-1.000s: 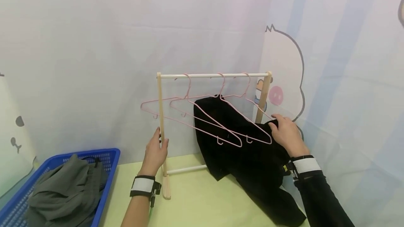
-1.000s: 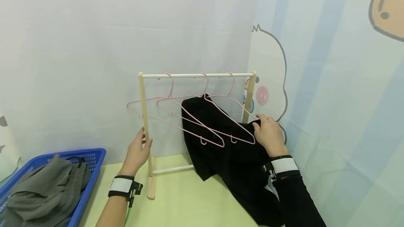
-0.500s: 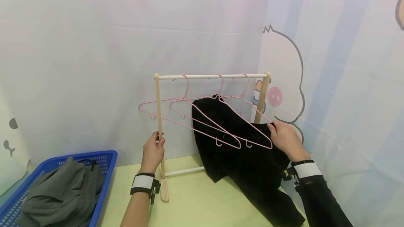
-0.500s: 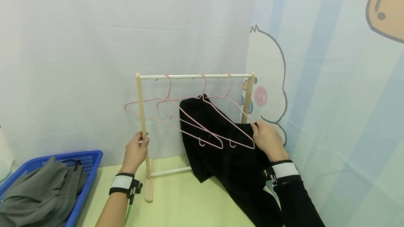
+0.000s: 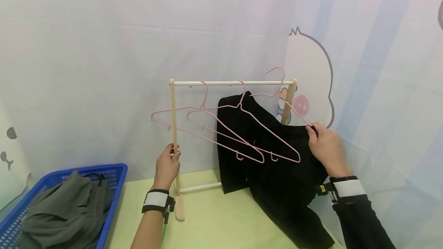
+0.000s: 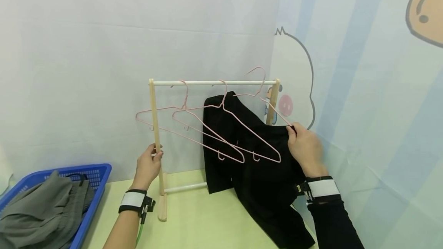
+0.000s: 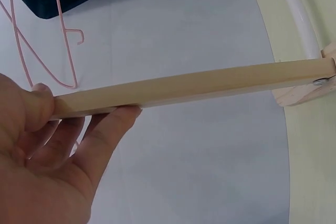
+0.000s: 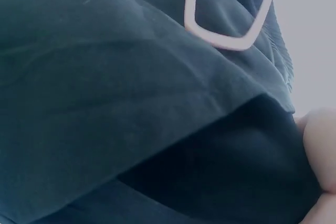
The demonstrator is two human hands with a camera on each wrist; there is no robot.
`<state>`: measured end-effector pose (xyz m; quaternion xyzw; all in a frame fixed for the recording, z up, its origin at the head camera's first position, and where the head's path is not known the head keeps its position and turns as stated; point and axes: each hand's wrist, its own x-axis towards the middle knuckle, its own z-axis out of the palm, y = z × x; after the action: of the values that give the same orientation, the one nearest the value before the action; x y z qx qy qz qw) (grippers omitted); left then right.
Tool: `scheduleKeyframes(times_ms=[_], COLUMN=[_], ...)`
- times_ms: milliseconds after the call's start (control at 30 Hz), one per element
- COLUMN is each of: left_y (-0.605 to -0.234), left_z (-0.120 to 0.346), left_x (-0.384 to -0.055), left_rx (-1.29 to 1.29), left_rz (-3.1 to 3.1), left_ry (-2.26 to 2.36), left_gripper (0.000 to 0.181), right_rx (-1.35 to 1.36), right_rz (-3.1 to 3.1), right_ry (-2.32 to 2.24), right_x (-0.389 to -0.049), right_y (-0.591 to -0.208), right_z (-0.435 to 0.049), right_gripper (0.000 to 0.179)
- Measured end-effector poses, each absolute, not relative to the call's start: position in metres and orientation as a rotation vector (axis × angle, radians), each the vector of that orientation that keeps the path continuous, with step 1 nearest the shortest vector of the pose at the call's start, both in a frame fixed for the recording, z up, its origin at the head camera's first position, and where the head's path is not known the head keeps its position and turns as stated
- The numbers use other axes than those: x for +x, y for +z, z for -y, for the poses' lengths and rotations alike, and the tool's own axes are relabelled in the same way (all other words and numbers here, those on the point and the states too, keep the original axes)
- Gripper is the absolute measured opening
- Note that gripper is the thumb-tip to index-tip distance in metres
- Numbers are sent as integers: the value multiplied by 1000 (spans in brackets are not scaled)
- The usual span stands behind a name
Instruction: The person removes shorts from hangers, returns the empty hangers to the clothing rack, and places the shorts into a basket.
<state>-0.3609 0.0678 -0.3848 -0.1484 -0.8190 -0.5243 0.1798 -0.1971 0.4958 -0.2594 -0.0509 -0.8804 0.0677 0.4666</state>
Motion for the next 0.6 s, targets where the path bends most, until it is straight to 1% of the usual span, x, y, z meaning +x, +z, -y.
scheduleKeyframes(times_ms=[133, 267, 433, 600], left_y=[-384, -384, -384, -384], left_z=[-68, -67, -66, -65], left_x=[-360, -361, -363, -365], left_rx=[-410, -405, -414, -408], left_rz=[2324, 2325, 2336, 2354], left_ry=[-1488, -1482, -1506, -1520], left_gripper=[32, 33, 34, 35], right_rx=[-149, -138, -131, -186], right_rz=[2203, 2223, 2242, 2306], right_ry=[162, 143, 131, 161], right_x=[-180, -166, -151, -136], right_y=[-255, -261, -281, -311], right_z=[-500, -506, -514, -522], right_gripper=[21, 24, 29, 23])
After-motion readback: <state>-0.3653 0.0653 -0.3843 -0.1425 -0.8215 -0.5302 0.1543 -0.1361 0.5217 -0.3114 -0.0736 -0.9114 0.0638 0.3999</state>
